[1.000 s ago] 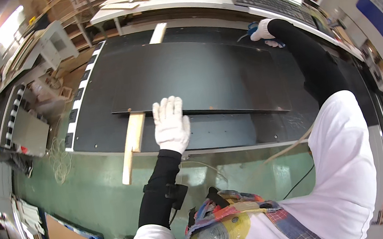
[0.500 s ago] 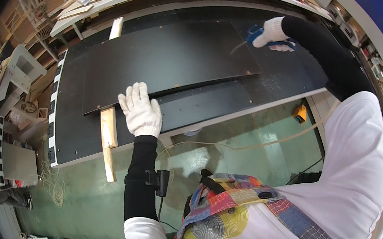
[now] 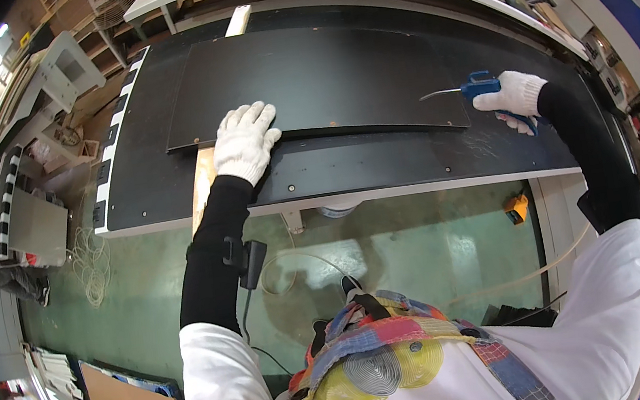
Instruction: Move black panels to a machine bed, interact with the control interface, and clean the panels using an air duster.
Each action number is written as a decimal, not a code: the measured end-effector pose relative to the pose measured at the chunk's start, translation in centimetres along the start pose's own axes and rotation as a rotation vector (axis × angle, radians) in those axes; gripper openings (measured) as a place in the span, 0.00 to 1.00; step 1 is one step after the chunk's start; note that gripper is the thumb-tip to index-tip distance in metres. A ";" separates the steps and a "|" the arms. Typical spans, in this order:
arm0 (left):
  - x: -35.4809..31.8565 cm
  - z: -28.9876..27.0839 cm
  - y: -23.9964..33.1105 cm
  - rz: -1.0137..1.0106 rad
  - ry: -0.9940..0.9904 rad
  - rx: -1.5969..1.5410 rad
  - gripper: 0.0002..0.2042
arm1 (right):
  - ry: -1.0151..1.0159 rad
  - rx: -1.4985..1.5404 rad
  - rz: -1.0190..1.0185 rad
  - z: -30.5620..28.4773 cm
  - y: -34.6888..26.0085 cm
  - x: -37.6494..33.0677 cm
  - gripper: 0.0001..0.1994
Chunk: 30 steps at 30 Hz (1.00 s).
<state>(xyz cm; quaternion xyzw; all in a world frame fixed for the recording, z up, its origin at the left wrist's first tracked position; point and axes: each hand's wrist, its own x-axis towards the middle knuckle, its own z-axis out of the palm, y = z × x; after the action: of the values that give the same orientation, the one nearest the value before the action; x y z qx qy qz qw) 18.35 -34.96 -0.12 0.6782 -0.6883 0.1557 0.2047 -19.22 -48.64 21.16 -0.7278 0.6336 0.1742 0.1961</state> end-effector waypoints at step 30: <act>1.2 -1.2 -4.4 -0.082 0.070 -0.118 0.18 | -0.152 -0.194 -0.139 -1.9 -3.4 2.0 0.25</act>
<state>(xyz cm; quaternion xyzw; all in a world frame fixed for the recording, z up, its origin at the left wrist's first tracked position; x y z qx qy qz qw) 22.83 -35.58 1.23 0.6866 -0.6605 0.1301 0.2745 -15.56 -50.93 22.01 -0.7701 0.5453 0.2753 0.1839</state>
